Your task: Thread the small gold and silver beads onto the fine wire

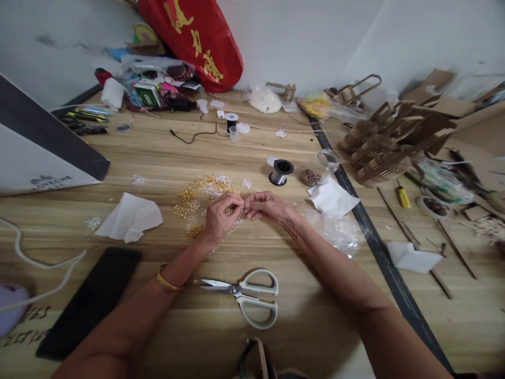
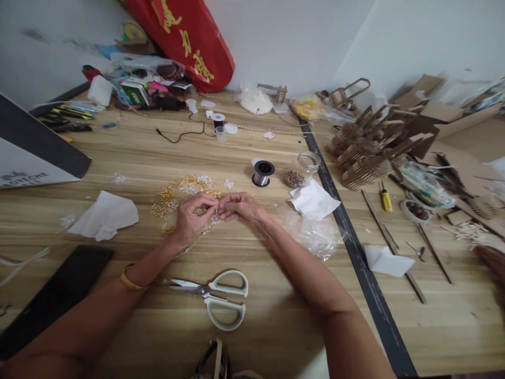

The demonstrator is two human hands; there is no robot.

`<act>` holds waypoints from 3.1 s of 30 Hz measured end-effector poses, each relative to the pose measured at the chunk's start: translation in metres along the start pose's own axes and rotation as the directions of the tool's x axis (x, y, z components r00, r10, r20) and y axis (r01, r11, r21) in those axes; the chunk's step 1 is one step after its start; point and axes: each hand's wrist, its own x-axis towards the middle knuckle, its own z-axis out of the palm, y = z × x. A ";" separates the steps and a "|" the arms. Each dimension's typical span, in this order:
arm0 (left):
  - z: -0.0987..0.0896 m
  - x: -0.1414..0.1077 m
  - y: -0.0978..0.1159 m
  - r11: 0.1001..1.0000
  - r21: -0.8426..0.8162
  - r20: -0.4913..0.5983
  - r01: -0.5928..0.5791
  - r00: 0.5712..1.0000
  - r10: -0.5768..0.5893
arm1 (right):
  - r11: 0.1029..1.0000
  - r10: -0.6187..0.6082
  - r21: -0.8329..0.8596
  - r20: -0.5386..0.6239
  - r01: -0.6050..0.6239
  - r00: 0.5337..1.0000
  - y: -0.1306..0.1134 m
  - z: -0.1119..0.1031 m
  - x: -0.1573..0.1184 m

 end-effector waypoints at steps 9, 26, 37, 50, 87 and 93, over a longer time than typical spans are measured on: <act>0.001 0.000 0.000 0.962 -0.150 0.015 0.229 0.973 -0.229 | 0.981 -0.128 -0.157 -0.083 0.114 0.988 -0.008 0.010 -0.007; 0.002 0.002 -0.005 0.744 -0.424 0.073 0.516 0.839 -0.540 | 0.750 -0.247 -0.631 0.010 0.198 0.969 -0.012 -0.006 -0.010; -0.002 0.004 -0.004 0.741 -0.442 0.141 0.505 0.855 -0.499 | 0.958 -0.183 -0.244 -0.119 0.150 0.976 -0.009 -0.008 -0.002; -0.004 0.003 -0.007 0.731 -0.444 0.153 0.518 0.848 -0.508 | 0.997 -0.080 0.010 -0.027 0.080 0.996 -0.012 -0.010 -0.004; 0.000 0.003 -0.005 0.669 -0.450 0.158 0.592 0.790 -0.592 | 0.798 -0.292 -0.542 0.035 0.264 0.956 -0.018 0.008 -0.014; 0.000 0.004 -0.004 0.605 -0.478 0.239 0.637 0.757 -0.608 | 0.816 -0.303 -0.512 0.014 0.267 0.953 -0.017 0.006 -0.013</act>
